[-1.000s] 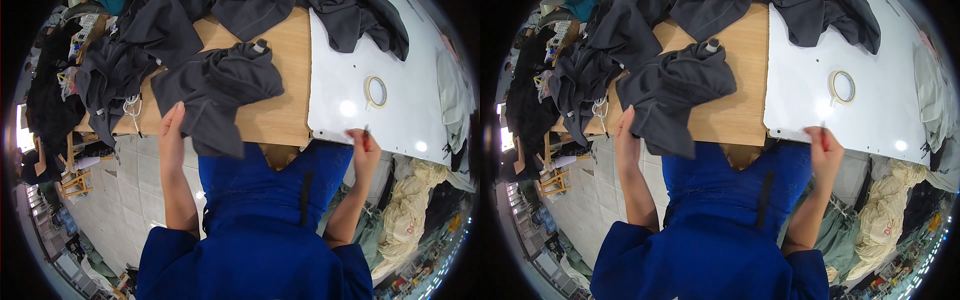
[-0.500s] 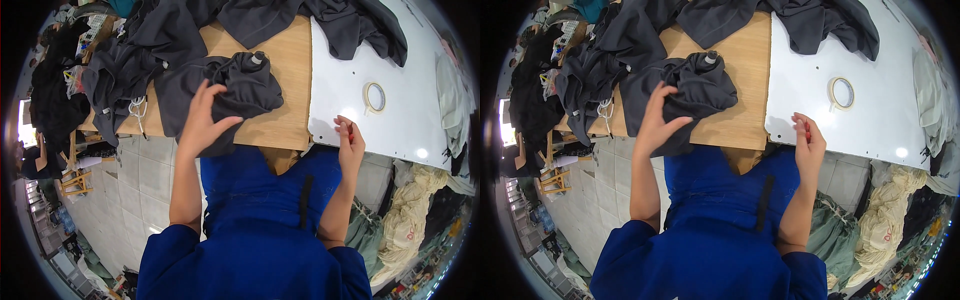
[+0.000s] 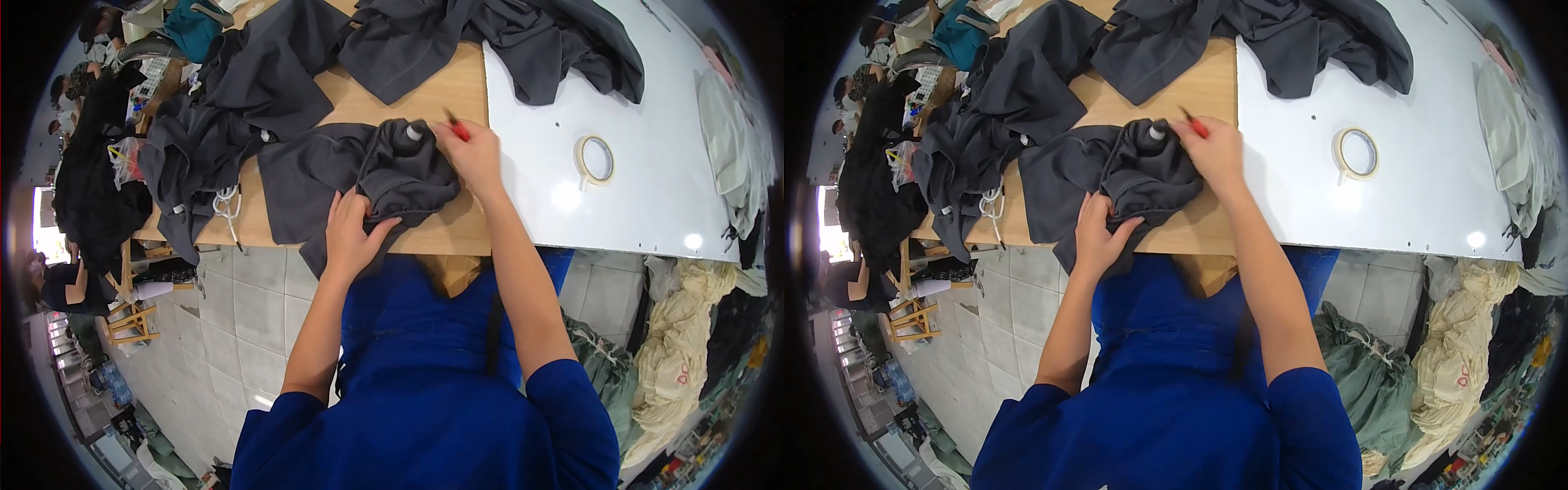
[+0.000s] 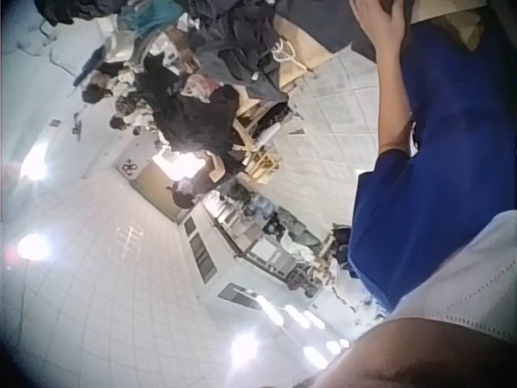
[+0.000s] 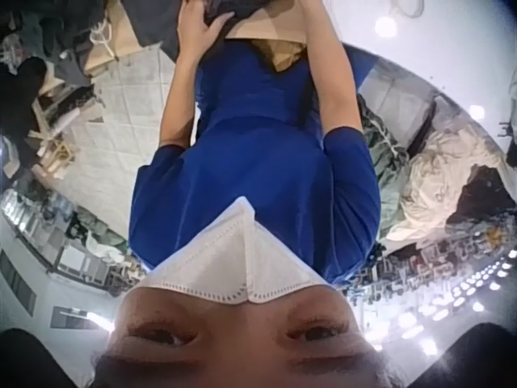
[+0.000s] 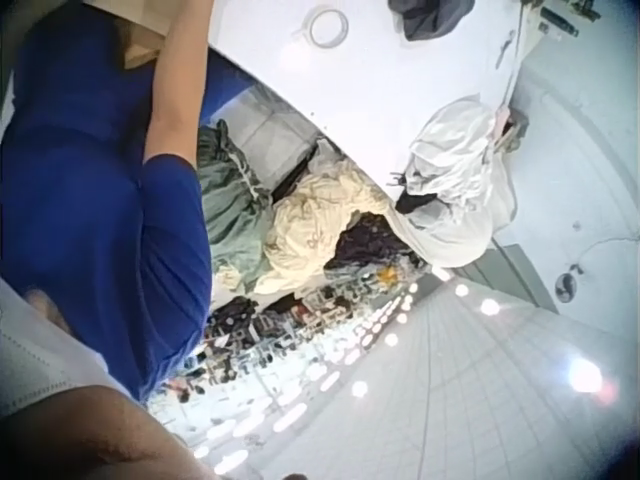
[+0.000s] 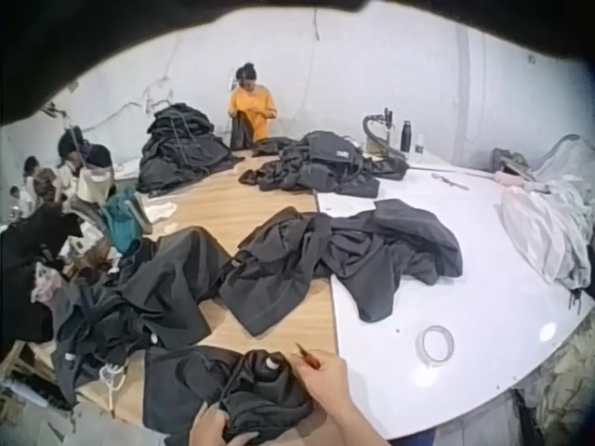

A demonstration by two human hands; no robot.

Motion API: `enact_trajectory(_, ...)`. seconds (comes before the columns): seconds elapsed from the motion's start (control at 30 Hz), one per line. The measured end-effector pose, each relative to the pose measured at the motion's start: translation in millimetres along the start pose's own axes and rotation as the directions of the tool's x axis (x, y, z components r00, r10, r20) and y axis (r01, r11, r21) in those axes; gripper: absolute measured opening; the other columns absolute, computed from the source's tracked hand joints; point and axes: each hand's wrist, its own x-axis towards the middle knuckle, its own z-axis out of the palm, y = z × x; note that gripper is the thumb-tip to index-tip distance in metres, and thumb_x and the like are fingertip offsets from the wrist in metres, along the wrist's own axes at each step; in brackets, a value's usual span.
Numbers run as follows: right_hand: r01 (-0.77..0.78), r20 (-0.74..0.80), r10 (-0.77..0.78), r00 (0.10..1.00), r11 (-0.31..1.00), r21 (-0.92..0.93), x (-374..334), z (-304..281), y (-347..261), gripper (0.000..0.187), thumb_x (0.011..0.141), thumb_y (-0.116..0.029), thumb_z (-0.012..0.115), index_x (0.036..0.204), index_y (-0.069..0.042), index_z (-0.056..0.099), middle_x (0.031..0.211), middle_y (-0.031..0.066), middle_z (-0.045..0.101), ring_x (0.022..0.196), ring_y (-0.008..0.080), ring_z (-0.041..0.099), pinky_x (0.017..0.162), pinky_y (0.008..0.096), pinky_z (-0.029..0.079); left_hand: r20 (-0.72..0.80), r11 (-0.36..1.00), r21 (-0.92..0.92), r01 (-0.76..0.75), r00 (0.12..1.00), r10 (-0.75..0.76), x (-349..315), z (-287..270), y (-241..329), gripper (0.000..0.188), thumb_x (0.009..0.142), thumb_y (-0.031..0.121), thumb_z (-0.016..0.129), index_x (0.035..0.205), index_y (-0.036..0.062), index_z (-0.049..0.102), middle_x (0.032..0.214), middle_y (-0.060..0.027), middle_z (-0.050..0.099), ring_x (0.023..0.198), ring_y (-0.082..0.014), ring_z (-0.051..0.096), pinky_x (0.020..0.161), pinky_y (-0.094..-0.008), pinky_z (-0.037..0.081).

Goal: Trimming loose threads from a grey garment using a small pair of snips.

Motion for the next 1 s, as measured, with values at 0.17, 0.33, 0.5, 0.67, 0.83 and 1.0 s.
enact_trajectory(0.17,-0.046,-0.308,0.204,0.929,0.891,0.452,-28,-94,32,0.023,0.086,-0.024,0.062,0.097,-0.004,0.068,0.068,-0.0075,0.049,0.057,0.0007,0.037,0.049,0.0167,0.028,0.023,1.000,-0.006,-0.027,0.999,0.027,3,9,4,0.047,0.066,0.033,0.078,0.088,0.0048,0.046,0.106,-0.0193,0.056,0.110,-0.0361,0.050,0.103,-0.0515,0.027)
enact_trajectory(0.33,-0.177,-0.387,0.321,0.864,0.915,0.362,-105,-175,71,0.017,0.087,-0.013,0.059,0.098,0.000,0.061,0.065,-0.0066,0.044,0.057,0.0020,0.038,0.051,0.0177,0.032,0.026,0.991,0.125,-0.043,0.999,0.040,-2,-8,7,0.065,0.062,0.039,0.079,0.107,0.0058,0.045,0.126,-0.0252,0.046,0.123,-0.0377,0.040,0.106,-0.0533,0.020)
enact_trajectory(0.5,-0.103,-0.642,0.027,0.766,0.991,-0.080,-174,-221,108,0.030,0.088,-0.009,0.057,0.116,-0.001,0.059,0.083,-0.0002,0.056,0.072,0.0051,0.047,0.067,0.0194,0.040,-0.072,0.998,0.034,-0.054,0.996,0.056,-5,3,-16,0.051,0.062,0.031,0.080,0.098,0.0044,0.055,0.105,-0.0187,0.059,0.104,-0.0326,0.055,0.097,-0.0478,0.035)
enact_trajectory(0.67,-0.247,-0.555,0.027,0.831,0.913,-0.324,-164,-237,113,0.037,0.094,-0.017,0.049,0.129,-0.005,0.050,0.116,0.0059,0.059,0.080,0.0112,0.047,0.071,0.0222,0.038,-0.184,0.997,-0.032,-0.075,0.981,0.068,3,-3,-13,0.038,0.064,0.026,0.079,0.083,0.0029,0.057,0.076,-0.0131,0.063,0.073,-0.0303,0.062,0.081,-0.0380,0.047)
enact_trajectory(0.83,0.112,-0.430,-0.289,0.855,0.913,-0.391,-114,-167,58,0.037,0.096,-0.020,0.044,0.128,-0.001,0.050,0.119,0.0104,0.056,0.094,0.0155,0.049,0.082,0.0260,0.038,-0.020,0.866,-0.468,0.175,0.978,-0.208,0,-13,-1,0.038,0.067,0.020,0.080,0.088,0.0024,0.054,0.076,-0.0124,0.062,0.073,-0.0221,0.063,0.064,-0.0304,0.047)
enact_trajectory(1.0,0.296,-0.026,-0.448,0.894,0.633,-0.715,-71,-114,81,0.037,0.086,-0.010,0.053,0.123,-0.013,0.056,0.134,0.0139,0.045,0.125,0.0367,0.035,0.100,0.0435,0.030,0.151,0.527,-0.812,0.251,0.963,-0.225,18,-66,21,0.041,0.068,0.010,0.079,0.099,0.0033,0.055,0.091,-0.0010,0.058,0.091,-0.0086,0.054,0.078,-0.0250,0.044)
